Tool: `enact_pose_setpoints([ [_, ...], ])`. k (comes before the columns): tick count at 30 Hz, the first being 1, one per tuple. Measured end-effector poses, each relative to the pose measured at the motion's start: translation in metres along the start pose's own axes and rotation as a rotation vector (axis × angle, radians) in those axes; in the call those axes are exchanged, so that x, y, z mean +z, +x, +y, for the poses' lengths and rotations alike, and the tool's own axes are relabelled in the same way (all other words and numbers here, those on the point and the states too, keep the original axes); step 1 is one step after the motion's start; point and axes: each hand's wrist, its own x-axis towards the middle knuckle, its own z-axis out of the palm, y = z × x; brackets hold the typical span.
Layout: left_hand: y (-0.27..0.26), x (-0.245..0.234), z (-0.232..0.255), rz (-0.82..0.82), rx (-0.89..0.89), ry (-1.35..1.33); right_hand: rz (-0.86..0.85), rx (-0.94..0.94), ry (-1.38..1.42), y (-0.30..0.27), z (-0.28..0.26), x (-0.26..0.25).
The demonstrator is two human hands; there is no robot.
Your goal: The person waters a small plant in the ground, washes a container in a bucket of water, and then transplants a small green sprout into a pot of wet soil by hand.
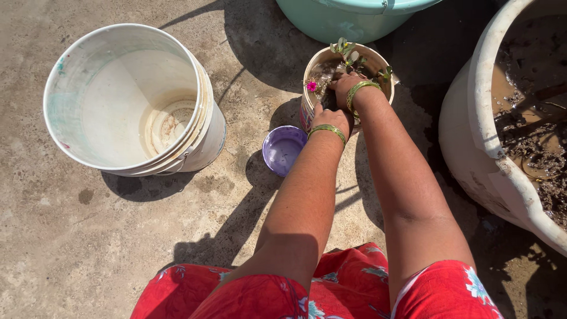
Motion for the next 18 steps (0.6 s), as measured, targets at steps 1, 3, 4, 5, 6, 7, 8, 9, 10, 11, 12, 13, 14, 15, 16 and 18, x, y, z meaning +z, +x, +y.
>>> enact_pose_setpoints([
  [1, -0.001, 0.001, -0.001, -0.003, -0.001, 0.004, -0.054, 0.047, 0.095, 0.004, 0.001, -0.003],
  [3, -0.003, 0.0, 0.0, 0.029, 0.05, 0.125, -0.108, 0.093, 0.188, 0.009, 0.003, -0.003],
  [4, -0.005, -0.002, -0.001, 0.03, 0.05, 0.128, 0.04, 0.082, 0.248, 0.011, 0.003, -0.001],
  [5, -0.006, -0.003, -0.003, -0.008, 0.033, 0.067, 0.188, 0.07, 0.306, 0.013, 0.001, 0.0],
  [6, -0.005, -0.003, -0.003, -0.048, 0.018, 0.003, 0.188, 0.073, 0.306, 0.016, 0.0, 0.001],
  [7, -0.003, -0.001, -0.002, -0.047, 0.02, 0.003, 0.156, 0.032, 0.27, 0.02, -0.004, 0.0],
  [8, 0.0, 0.001, -0.003, -0.042, 0.028, 0.067, 0.126, -0.013, 0.232, 0.025, -0.008, -0.001],
  [9, 0.004, 0.004, -0.004, -0.036, 0.036, 0.132, 0.126, -0.016, 0.23, 0.029, -0.01, -0.002],
  [10, 0.008, 0.009, -0.004, -0.04, 0.033, 0.128, 0.088, 0.054, 0.225, 0.032, -0.011, -0.002],
  [11, 0.012, 0.013, -0.005, -0.067, 0.017, 0.131, 0.05, 0.126, 0.219, 0.034, -0.011, 0.001],
  [12, 0.016, 0.017, -0.004, -0.09, 0.008, 0.138, 0.049, 0.128, 0.219, 0.035, -0.009, 0.006],
  [13, 0.019, 0.02, -0.005, -0.091, 0.01, 0.138, 0.051, 0.157, 0.206, 0.036, -0.007, 0.013],
  [14, 0.021, 0.022, -0.006, -0.081, 0.031, 0.185, 0.058, 0.186, 0.193, 0.039, -0.004, 0.017],
  [15, 0.022, 0.022, -0.007, -0.071, 0.053, 0.232, 0.063, 0.188, 0.193, 0.043, -0.001, 0.019],
  [16, 0.021, 0.024, -0.007, -0.075, 0.052, 0.231, 0.027, 0.217, 0.185, 0.044, -0.001, 0.023],
  [18, 0.018, 0.024, -0.007, -0.027, 0.065, 0.19, -0.009, 0.251, 0.18, 0.041, -0.003, 0.023],
])
